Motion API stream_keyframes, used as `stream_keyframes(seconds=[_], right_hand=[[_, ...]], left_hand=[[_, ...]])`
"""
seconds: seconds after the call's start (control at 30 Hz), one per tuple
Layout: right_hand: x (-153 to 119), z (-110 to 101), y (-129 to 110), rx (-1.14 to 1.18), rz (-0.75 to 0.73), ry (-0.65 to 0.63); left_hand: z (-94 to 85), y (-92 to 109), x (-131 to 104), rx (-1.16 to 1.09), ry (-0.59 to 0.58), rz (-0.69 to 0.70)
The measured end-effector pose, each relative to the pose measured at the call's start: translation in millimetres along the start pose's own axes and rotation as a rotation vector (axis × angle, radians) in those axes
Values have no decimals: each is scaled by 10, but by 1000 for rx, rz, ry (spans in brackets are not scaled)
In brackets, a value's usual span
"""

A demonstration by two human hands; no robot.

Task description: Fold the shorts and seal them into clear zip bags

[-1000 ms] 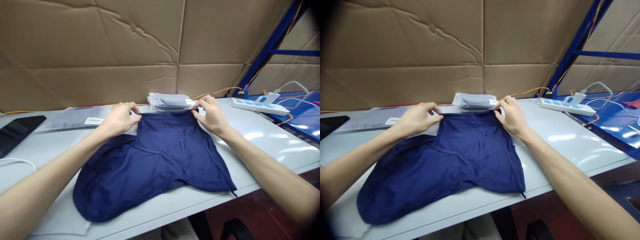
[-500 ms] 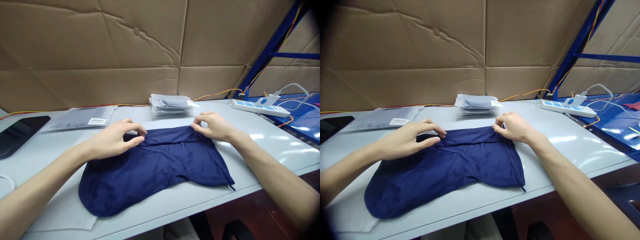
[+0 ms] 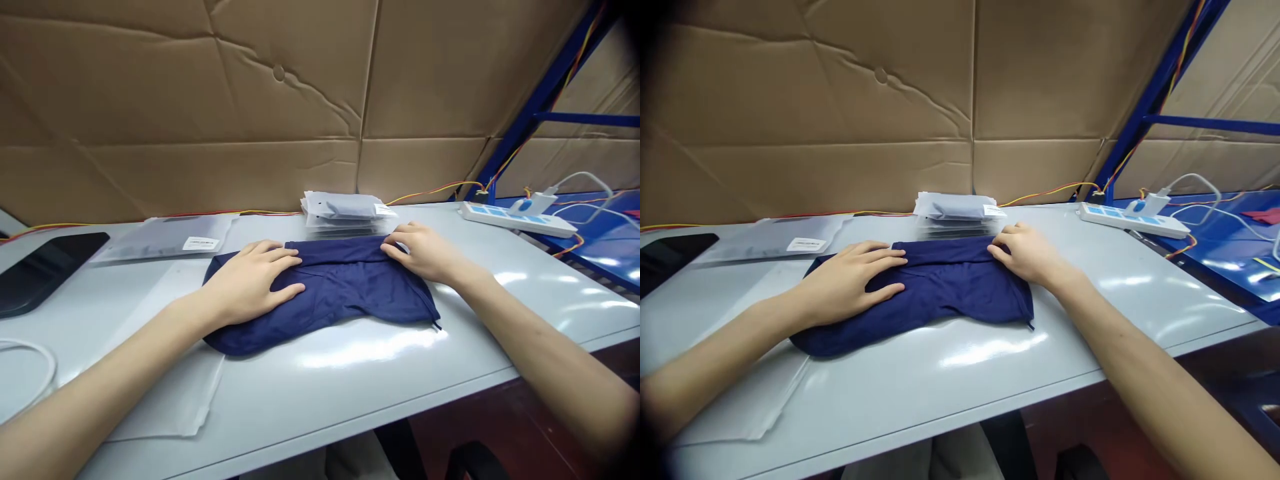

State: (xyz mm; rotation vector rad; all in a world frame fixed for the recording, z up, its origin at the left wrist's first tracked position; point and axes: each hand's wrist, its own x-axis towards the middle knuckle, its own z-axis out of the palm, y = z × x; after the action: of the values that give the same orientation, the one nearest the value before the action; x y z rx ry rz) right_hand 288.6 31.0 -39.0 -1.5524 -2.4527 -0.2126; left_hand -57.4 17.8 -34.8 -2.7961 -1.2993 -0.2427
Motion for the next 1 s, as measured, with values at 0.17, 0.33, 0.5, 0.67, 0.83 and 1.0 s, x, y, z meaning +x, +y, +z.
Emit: stream_keyframes(seconds=[0.17,0.33,0.5,0.67,0.83,1.0], right_hand=[[-3,-1,-2,2,15,-2],[-4,25,18,5,26,-5],[-15,36,63,64,14,35],[-235,-127,94,227,13,198],[-748,-328,-13,393,-134,62],[-1031,-291,-159,359,-167,5]], left_hand=[[16,26,31,46,10,-6],[45,28,40,80,34,-6],[-13,4,-11,40,95,23],[-195,-58,-338,-74,186,17],[-243,-170,-903,-113,195,69],[-157,-264,-1166,-122,153,81]])
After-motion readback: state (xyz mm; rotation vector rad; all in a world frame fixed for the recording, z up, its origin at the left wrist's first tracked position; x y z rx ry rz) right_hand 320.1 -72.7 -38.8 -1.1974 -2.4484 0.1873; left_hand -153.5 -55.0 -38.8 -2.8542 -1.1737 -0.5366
